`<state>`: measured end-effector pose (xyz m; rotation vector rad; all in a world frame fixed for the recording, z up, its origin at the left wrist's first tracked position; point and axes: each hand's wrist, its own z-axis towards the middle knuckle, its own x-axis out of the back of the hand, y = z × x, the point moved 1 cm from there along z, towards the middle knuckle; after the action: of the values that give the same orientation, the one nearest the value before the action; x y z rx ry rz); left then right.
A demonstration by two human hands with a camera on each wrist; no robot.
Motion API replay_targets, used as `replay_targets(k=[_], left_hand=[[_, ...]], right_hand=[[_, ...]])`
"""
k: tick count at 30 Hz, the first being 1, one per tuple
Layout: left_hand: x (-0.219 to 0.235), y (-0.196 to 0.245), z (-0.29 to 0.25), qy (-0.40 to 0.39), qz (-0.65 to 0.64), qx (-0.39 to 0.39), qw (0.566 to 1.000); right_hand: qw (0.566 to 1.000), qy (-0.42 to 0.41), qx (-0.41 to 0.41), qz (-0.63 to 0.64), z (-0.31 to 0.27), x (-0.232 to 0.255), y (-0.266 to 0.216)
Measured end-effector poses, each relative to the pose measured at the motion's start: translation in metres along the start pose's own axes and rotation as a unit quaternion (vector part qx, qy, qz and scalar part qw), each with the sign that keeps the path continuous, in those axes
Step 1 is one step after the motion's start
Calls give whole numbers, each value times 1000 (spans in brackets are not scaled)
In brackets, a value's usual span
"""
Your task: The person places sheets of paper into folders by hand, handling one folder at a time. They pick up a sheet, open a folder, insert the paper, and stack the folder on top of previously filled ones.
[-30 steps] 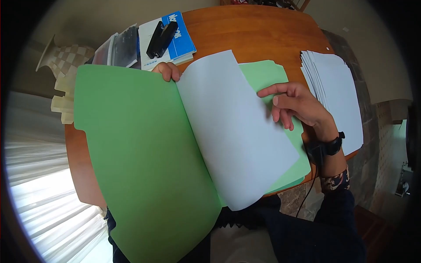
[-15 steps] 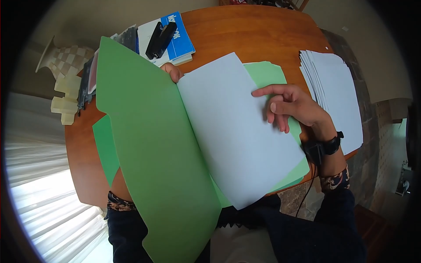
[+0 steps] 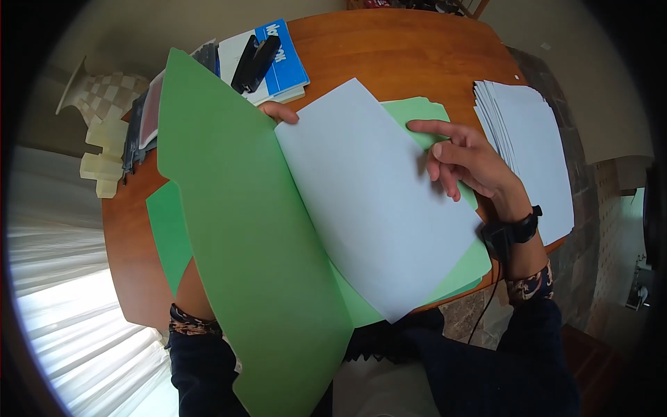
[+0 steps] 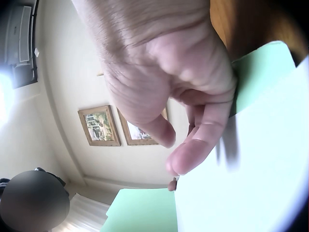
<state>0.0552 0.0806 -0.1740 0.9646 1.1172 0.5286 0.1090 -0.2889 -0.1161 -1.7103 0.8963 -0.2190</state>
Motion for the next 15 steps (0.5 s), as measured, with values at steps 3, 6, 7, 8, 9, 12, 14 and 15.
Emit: replay_targets(k=[3,6,7,8,9,12,14,15], left_hand=[[-2,-1,0,-7,3,-8,1000],[-3,-3,0,-17,1,-14,1000],[-2,-4,1,-20,-2,-15,1000],[-2,-4,2,-22,-3,-16,1000],[-2,-4,2,-26,-4,-16,1000],[-2,-6,2,-36,-11,-19,999],[-3,-6,1,-45,-13,-22,999],[-3,-6,1,-50,-16,-23,998]], right_hand=[[1000,-15,-4,20,1,3,2],[1000,-21,-17,17,0,4,3],[999,-28,-23,12,0,5,3],[999,-34,-29,7,0,5,3],[999,-34,-29,7,1,6,4],[999,-36,-31,5,1,5,4],[1000,-11,-14,10,0,1,3],[1000,-12,-14,10,0,-2,2]])
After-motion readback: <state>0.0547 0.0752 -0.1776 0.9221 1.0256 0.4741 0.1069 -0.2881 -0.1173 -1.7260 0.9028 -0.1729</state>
